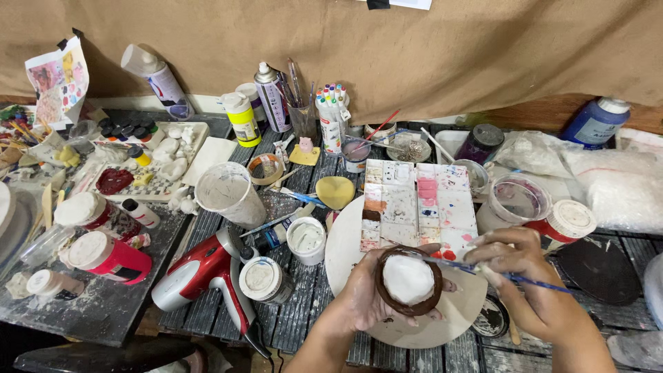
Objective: The person paints the interior of a coconut shell with white paint using a brush. They repeatedly dry the painted surface with a hairdryer between applications. The workspace is cluttered with art supplies.
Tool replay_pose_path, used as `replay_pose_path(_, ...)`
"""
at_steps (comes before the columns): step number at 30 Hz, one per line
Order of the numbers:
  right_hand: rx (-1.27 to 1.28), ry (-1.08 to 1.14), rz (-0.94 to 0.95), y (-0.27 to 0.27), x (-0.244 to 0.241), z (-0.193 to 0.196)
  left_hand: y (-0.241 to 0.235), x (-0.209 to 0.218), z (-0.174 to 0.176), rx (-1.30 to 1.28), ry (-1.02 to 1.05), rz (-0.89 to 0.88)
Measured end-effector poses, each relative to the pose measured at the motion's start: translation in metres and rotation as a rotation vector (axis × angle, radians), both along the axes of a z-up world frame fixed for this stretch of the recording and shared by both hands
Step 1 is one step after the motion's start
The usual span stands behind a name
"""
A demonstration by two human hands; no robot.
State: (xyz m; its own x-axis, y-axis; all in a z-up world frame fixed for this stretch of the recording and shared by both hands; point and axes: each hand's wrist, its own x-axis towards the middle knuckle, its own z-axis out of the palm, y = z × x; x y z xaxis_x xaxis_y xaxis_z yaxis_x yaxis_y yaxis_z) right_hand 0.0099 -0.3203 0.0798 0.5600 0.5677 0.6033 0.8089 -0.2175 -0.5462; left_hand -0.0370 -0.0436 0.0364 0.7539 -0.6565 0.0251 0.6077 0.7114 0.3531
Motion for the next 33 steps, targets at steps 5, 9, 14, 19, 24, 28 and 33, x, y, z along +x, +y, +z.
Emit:
replay_pose_path(5,0.078,0.044,-0.090,0.004,-0.001,0.001,0.001,0.000,0.001,-0.006,0.020,0.009)
replay_pose_path(9,0.017,0.029,-0.057,0.006,0.000,0.002,0.000,0.001,-0.002,-0.007,0.017,0.001)
replay_pose_path(14,0.152,0.050,-0.055,0.009,0.002,-0.002,0.000,0.003,-0.004,-0.025,0.037,0.022)
replay_pose_path(19,0.087,0.033,-0.089,0.008,0.000,-0.007,0.001,0.002,-0.003,-0.025,0.012,0.026)
replay_pose_path(24,0.225,0.123,-0.076,0.014,-0.003,-0.007,0.003,0.004,-0.009,-0.026,0.016,0.032)
replay_pose_path(28,0.062,-0.049,-0.164,0.012,-0.004,-0.008,0.000,0.005,-0.020,-0.051,0.044,0.069)
replay_pose_path(33,0.383,0.129,-0.088,0.004,-0.003,-0.017,0.003,0.008,-0.027,0.037,0.051,0.076)
